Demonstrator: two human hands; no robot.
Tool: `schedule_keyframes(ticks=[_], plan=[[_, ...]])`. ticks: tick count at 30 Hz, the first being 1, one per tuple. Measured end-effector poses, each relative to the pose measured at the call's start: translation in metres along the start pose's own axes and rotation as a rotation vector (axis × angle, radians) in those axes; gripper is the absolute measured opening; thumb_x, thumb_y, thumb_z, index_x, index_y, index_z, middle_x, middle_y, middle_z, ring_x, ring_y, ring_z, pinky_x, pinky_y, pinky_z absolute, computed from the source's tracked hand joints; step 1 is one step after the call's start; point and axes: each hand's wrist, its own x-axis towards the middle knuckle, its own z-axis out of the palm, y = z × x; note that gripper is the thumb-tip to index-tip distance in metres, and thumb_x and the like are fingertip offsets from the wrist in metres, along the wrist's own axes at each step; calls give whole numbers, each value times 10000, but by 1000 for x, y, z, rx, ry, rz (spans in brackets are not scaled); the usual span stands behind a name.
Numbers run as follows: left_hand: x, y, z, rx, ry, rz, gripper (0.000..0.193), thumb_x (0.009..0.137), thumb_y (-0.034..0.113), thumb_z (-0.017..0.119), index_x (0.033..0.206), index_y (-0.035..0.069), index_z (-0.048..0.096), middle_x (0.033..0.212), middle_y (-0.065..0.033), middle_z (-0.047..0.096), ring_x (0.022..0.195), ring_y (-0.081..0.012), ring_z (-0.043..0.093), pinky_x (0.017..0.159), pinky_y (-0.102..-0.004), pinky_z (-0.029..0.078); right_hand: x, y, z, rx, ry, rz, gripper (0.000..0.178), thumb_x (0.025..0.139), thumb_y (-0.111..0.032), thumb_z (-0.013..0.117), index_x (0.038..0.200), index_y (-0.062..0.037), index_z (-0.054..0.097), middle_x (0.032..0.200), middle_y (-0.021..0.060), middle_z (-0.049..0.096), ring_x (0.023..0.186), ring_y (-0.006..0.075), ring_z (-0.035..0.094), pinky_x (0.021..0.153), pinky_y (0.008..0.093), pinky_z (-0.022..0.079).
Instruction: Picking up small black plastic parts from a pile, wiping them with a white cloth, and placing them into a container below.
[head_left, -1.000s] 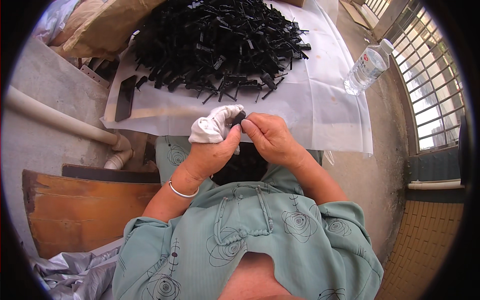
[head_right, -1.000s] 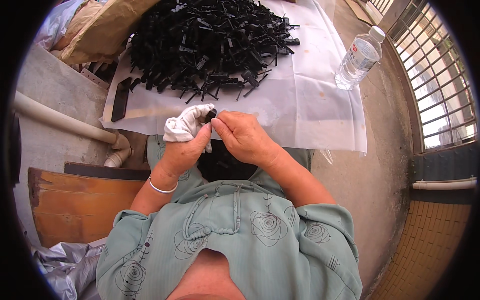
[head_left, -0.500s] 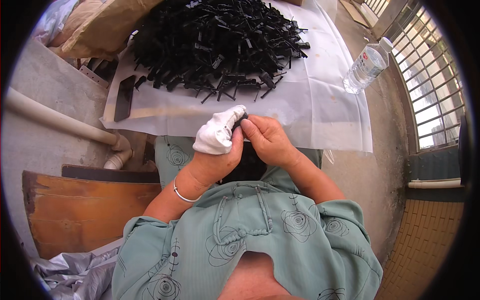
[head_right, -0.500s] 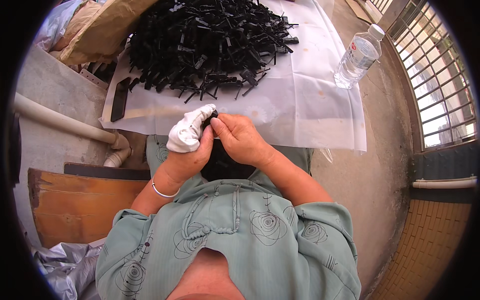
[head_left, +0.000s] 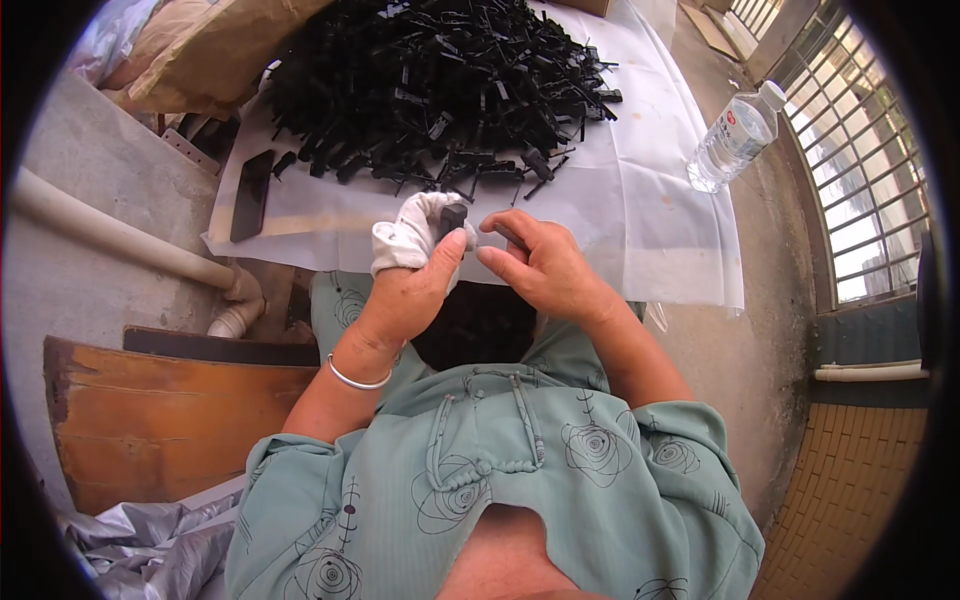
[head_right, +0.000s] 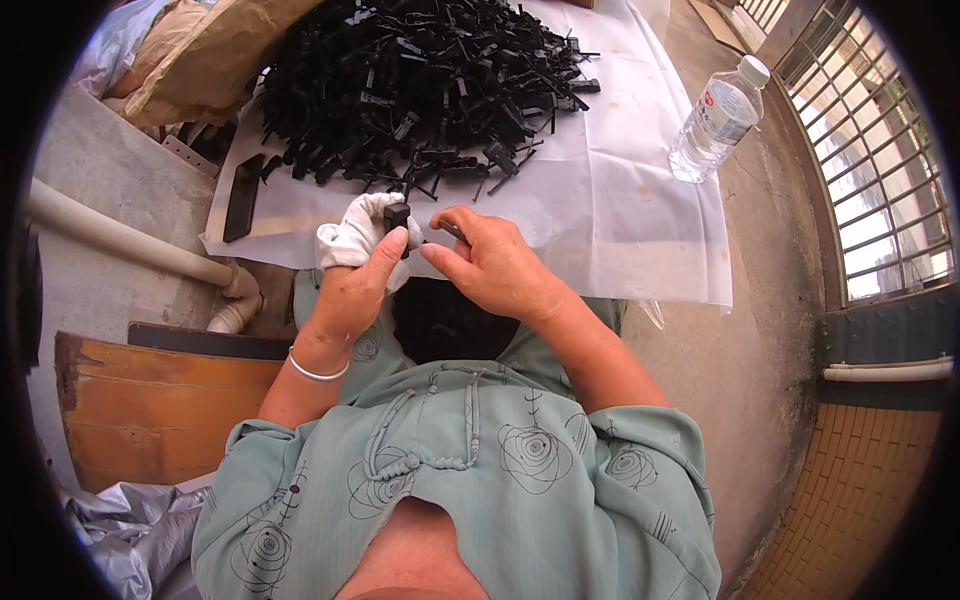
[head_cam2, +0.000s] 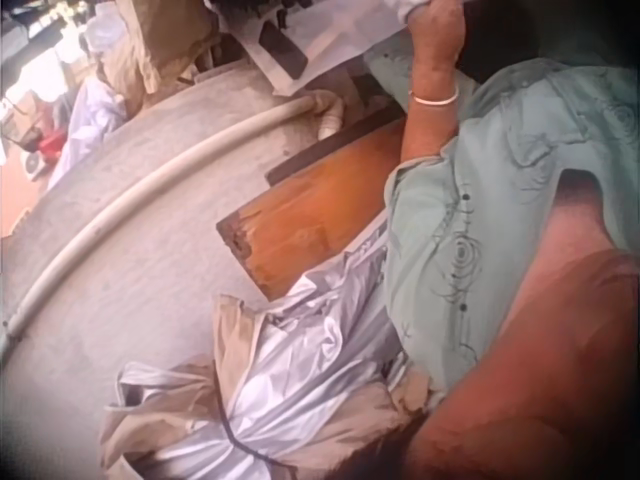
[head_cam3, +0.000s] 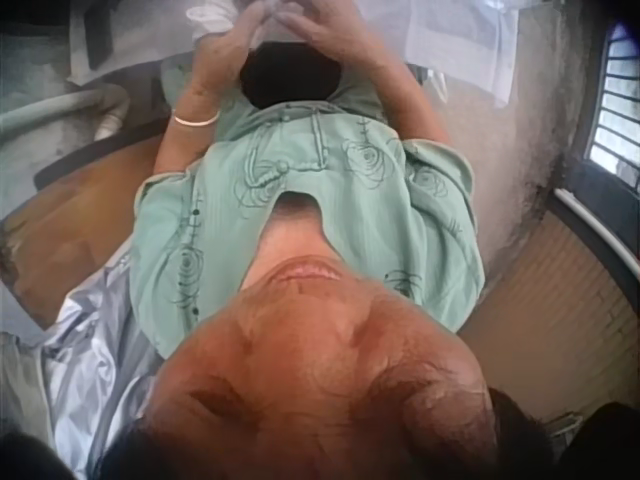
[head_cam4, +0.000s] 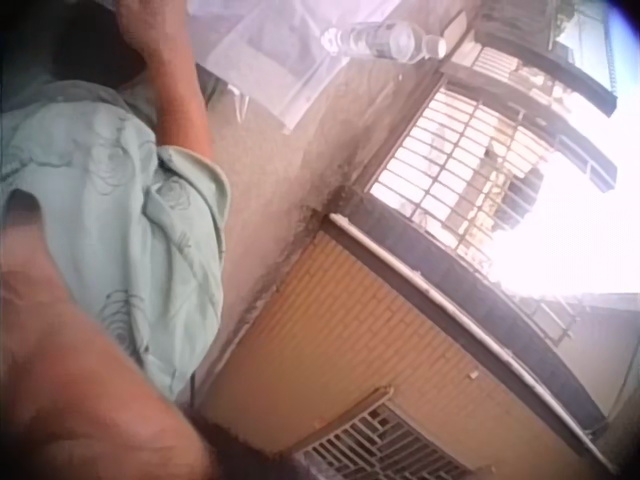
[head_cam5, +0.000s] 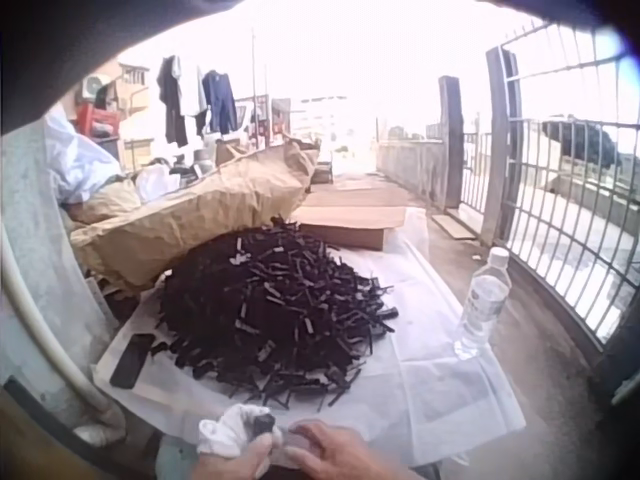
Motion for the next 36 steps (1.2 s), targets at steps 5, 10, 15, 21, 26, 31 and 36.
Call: schedule_keyframes(ticks=[5, 10, 15, 21, 26, 31, 36], plan=[[-2, 8, 1, -273, -37, -177, 262, 927, 65, 419, 1185, 20, 402, 857, -37, 549, 566, -50, 403, 485, -176, 351, -3, 17, -8, -198, 32, -304, 141, 771, -70, 651, 901, -20, 628, 642, 65, 548, 559, 143, 502, 530, 261, 405], [-6, 20, 1, 38, -222, -233, 343, 883, 66, 420, 1221, 13, 398, 830, -7, 518, 571, -27, 397, 497, -177, 354, 1, 0, -5, 3, 19, -138, 123, 759, -56, 682, 838, -9, 600, 609, 41, 515, 526, 110, 460, 504, 239, 379], [-2, 18, 6, 5, -245, -221, 319, 865, 39, 417, 1182, 15, 402, 721, 26, 452, 545, -23, 352, 478, -175, 295, 3, 0, -2, 113, -10, -34, 146, 821, -95, 635, 758, 0, 544, 587, 50, 485, 504, 145, 435, 495, 269, 372], [-3, 7, 10, 134, -142, -60, 236, 822, 17, 448, 1056, 1, 471, 852, -55, 519, 769, -125, 487, 677, -258, 426, 4, 1, 3, -58, -96, -257, 209, 900, -134, 494, 752, 12, 509, 616, 146, 485, 547, 299, 449, 535, 352, 394], [-8, 2, 13, 511, -58, 168, 230, 799, 6, 432, 1026, -15, 460, 865, -163, 528, 773, -264, 524, 724, -314, 439, 2, 2, 17, -145, -26, -219, 206, 892, -103, 489, 722, 13, 480, 640, 167, 506, 564, 320, 465, 540, 359, 396], [-13, 4, 7, 556, -129, 127, 254, 804, 33, 484, 1052, -21, 473, 930, -173, 551, 846, -306, 548, 760, -338, 444, -1, 11, 10, -69, -140, -105, 207, 887, -135, 506, 744, 14, 518, 653, 177, 526, 587, 333, 493, 556, 373, 410], [3, -1, -16, 873, -173, 348, 326, 793, 125, 604, 1087, -13, 575, 1080, -183, 574, 1041, -330, 515, 920, -365, 403, 34, 38, -36, -734, 325, 10, 233, 828, -223, 602, 934, -19, 563, 710, 141, 598, 661, 310, 580, 596, 390, 458]])
